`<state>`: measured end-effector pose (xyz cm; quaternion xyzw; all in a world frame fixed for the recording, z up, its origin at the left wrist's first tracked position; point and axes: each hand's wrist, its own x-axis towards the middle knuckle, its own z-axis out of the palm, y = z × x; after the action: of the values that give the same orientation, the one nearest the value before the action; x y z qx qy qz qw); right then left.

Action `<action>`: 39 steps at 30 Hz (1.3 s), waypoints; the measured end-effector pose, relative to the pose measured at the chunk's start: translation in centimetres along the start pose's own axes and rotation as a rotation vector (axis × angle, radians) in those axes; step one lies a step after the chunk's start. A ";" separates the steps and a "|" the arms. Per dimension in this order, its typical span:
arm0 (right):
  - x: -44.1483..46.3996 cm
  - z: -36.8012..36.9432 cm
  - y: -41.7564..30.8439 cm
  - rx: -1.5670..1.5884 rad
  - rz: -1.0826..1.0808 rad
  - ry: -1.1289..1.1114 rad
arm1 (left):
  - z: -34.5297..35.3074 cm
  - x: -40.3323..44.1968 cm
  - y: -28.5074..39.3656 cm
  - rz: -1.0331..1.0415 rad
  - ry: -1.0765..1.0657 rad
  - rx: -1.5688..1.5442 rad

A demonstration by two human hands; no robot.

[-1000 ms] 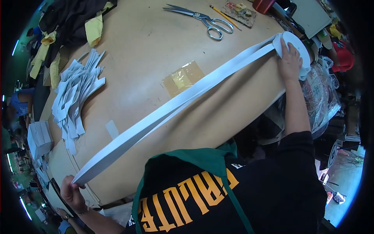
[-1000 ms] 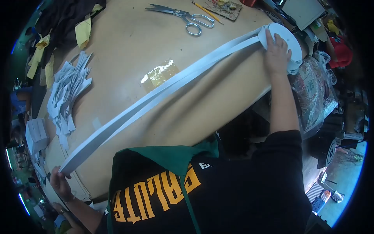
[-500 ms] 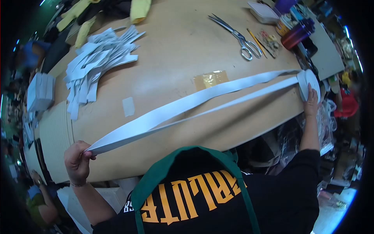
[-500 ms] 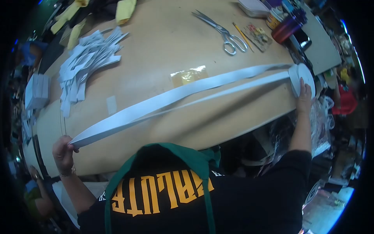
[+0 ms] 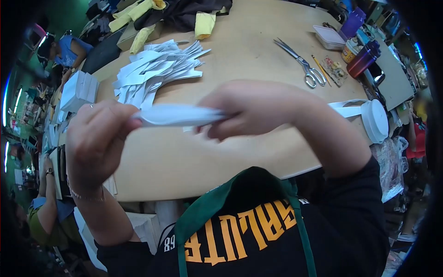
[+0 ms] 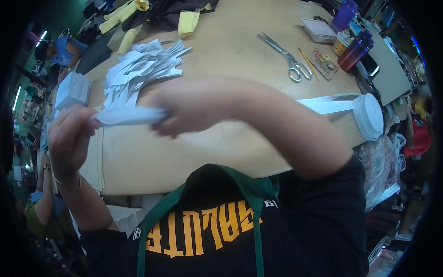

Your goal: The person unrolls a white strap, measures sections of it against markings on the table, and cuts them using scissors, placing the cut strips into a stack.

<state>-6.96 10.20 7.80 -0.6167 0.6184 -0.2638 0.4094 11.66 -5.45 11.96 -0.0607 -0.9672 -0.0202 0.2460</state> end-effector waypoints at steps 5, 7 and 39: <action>-11.8 -4.0 8.2 -0.064 0.633 -0.043 | 6.0 -1.7 -4.5 -0.424 -0.016 -0.531; -17.6 -5.3 11.9 -0.117 0.707 -0.020 | 10.5 -3.2 -6.4 -0.534 -0.023 -0.789; 2.6 7.0 12.3 0.523 0.173 0.585 | 19.1 -3.0 2.6 -1.038 0.106 -1.370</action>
<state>-7.65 10.15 -6.55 -0.3362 0.6704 -0.5413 0.3801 5.59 -1.89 -6.27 0.2554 -0.6343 -0.7121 0.1594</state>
